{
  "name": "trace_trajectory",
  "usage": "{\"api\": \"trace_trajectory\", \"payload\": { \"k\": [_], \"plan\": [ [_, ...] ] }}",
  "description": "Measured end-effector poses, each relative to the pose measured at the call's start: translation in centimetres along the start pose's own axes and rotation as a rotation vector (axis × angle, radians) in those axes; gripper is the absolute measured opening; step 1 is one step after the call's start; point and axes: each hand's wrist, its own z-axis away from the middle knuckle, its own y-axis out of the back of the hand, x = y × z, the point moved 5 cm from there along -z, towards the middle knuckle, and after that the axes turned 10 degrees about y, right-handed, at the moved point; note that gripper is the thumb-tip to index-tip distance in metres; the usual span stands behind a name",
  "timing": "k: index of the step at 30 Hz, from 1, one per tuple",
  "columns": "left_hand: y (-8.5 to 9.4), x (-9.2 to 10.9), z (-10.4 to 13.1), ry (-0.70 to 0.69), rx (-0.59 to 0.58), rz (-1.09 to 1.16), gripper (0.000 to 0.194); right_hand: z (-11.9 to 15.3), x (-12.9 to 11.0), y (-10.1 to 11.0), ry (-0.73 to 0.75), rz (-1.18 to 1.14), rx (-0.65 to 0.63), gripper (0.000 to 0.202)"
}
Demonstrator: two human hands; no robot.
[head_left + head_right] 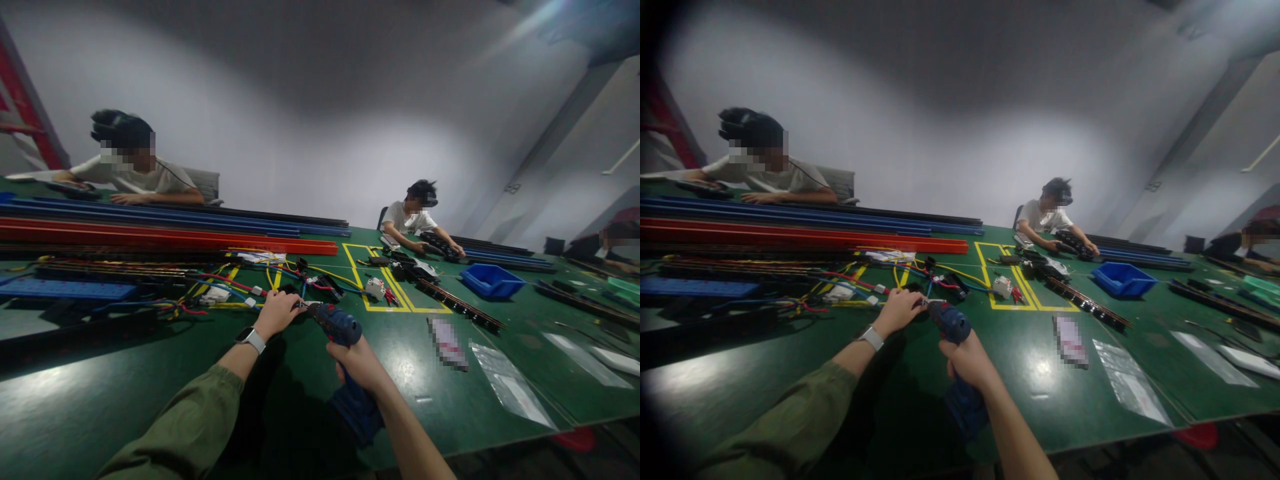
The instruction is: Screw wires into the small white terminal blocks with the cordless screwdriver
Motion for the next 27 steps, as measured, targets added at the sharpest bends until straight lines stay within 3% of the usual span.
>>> {"api": "trace_trajectory", "payload": {
  "k": [27],
  "plan": [
    [-0.16,0.0,0.14,-0.012,-0.016,-0.023,0.027,0.02,-0.32,-0.08,0.017,0.026,-0.005,0.025]
  ]
}}
